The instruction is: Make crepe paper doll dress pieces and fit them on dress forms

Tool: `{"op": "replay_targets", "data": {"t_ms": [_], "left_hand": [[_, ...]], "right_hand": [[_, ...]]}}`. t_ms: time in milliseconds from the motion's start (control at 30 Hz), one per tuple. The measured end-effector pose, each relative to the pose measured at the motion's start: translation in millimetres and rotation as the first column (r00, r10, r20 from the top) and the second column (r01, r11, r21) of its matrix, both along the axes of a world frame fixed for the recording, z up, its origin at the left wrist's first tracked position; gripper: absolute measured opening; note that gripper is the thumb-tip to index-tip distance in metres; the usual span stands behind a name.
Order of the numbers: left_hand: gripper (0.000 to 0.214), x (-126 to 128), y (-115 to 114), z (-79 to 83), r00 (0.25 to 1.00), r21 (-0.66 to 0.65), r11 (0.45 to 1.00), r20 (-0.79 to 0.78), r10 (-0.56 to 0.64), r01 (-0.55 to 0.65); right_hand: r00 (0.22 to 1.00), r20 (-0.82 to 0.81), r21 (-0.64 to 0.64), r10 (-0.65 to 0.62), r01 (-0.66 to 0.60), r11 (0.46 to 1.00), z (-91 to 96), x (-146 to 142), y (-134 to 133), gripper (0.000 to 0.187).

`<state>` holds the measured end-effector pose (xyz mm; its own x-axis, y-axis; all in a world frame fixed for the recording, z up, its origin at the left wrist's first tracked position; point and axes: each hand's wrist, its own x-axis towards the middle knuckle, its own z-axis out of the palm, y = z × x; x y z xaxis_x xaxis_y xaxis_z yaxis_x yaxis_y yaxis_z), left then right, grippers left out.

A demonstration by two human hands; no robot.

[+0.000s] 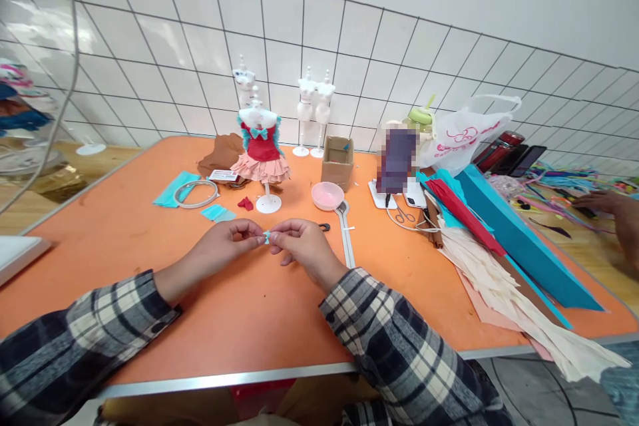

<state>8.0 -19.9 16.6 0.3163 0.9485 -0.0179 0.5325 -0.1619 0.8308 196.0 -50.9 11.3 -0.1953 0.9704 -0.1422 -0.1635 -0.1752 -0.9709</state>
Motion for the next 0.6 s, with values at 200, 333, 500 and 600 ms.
{"op": "replay_targets", "data": {"t_ms": [200, 333, 500, 600], "left_hand": [[0.028, 0, -2, 4.3, 1.0, 0.001, 1.0, 0.026, 0.013, -0.014], [0.028, 2, -3, 6.0, 0.999, 0.001, 1.0, 0.046, 0.013, -0.013], [0.027, 3, -5, 7.4, 1.0, 0.032, 0.999, 0.027, 0.005, -0.006], [0.025, 4, -6, 7.9, 1.0, 0.053, 0.999, 0.022, 0.004, -0.005]], "right_hand": [[1.0, -0.016, -0.082, -0.012, 0.011, 0.997, -1.1, -5, -3, 0.038], [1.0, 0.016, -0.093, 0.004, -0.002, 0.996, -2.9, -7, -4, 0.037], [0.995, 0.095, -0.069, -0.014, 0.021, 0.997, -9.2, -9, -2, 0.032], [0.99, 0.14, -0.058, -0.017, 0.026, 0.998, -12.6, -8, 0, 0.029]]}}
